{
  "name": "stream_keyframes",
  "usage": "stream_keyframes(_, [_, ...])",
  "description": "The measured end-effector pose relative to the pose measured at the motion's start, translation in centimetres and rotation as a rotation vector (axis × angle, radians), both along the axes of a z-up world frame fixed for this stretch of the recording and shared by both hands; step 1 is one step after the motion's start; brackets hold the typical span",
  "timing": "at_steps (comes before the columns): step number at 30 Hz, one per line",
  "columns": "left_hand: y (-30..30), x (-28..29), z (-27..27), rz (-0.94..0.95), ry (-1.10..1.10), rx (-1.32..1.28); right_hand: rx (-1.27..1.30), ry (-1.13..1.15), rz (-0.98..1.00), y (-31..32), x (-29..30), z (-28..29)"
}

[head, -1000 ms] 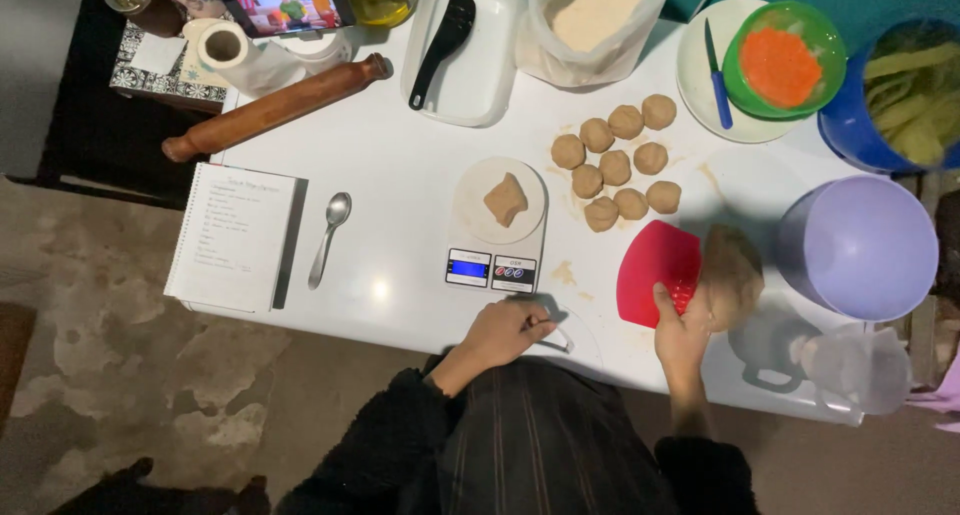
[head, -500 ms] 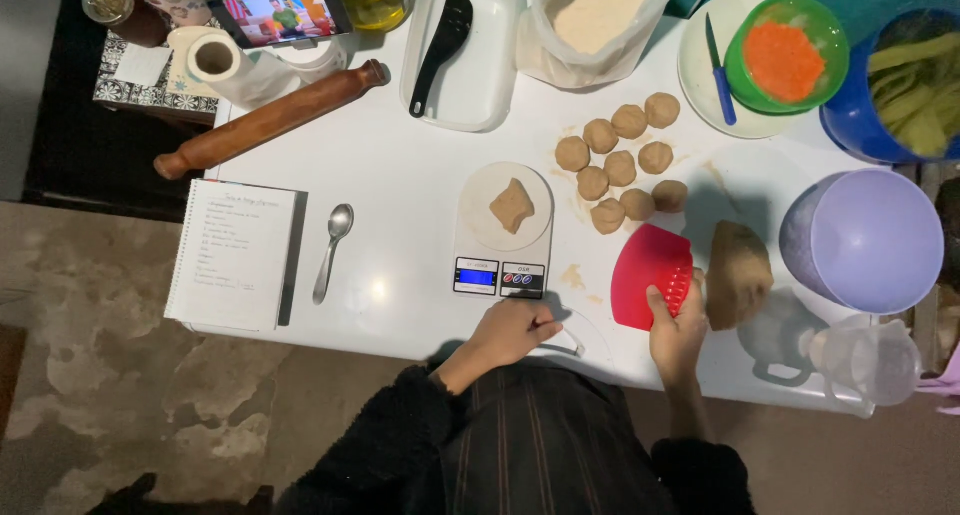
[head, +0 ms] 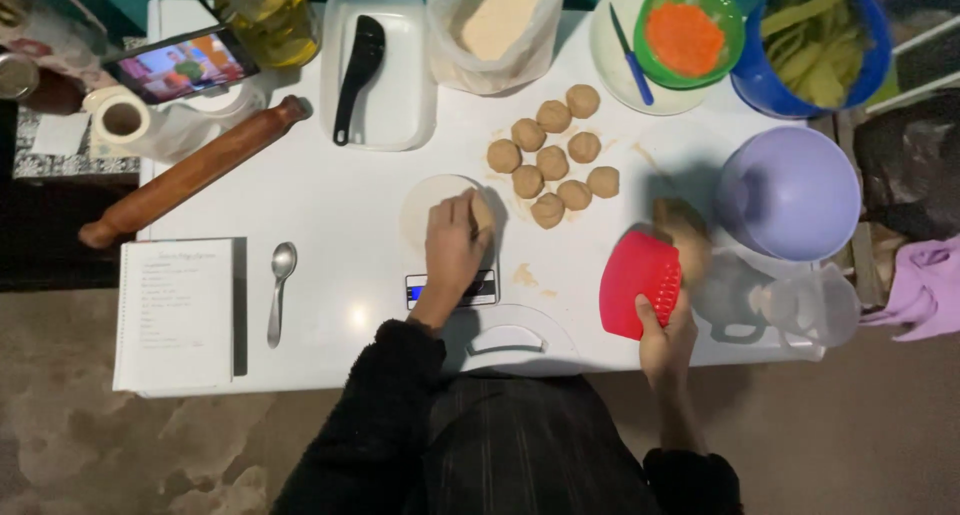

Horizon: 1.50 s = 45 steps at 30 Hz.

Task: The person is portioning and weighing dough using a digital scale and a bench scraper, then rolling them into balls.

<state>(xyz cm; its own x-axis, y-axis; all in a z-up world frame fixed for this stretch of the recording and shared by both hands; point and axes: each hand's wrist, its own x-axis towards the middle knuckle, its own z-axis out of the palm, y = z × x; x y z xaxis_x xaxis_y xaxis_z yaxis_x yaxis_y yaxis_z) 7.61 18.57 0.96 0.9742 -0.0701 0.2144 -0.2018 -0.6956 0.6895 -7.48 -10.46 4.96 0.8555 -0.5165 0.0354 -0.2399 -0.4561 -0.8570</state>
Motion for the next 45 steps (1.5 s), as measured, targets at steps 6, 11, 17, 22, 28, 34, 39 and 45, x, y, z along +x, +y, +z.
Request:
stream_keyframes(6, [-10.4,-5.1,-1.5,-0.367,0.107,-0.233,-0.243,0.102,0.027,-0.3,0.4,1.2])
stream_keyframes(11, [-12.6,-5.8,-3.6,-0.416,0.099,-0.199,-0.560,0.112,0.141,-0.2,2.9,-0.3])
stream_keyframes(17, [-13.3,-6.1,-6.6,-0.375,0.115,-0.036,-0.660,0.119,0.401,0.0,5.7,-2.5])
stream_keyframes(22, [-13.7,-6.2,-7.6,-0.376,0.121,0.090,-0.661,0.268,0.479,1.7,6.6,-3.6])
stream_keyframes(28, [-11.4,-6.7,-2.2,-0.248,0.181,-0.010,-0.715,-0.235,0.488,1.1,3.4,-6.9])
stream_keyframes(34, [-4.5,-5.2,2.5,0.125,0.260,-0.332,-0.167,-0.223,0.120,-0.3,3.9,-1.7])
stream_keyframes(39, [0.7,-1.1,-0.1,0.202,-0.160,-0.065,0.012,-0.142,0.009,-2.7,4.3,-1.7])
stream_keyframes(45, [-2.8,-2.8,5.6,0.178,-0.235,0.288,0.111,-0.191,-0.049,-6.7,4.5,-4.2])
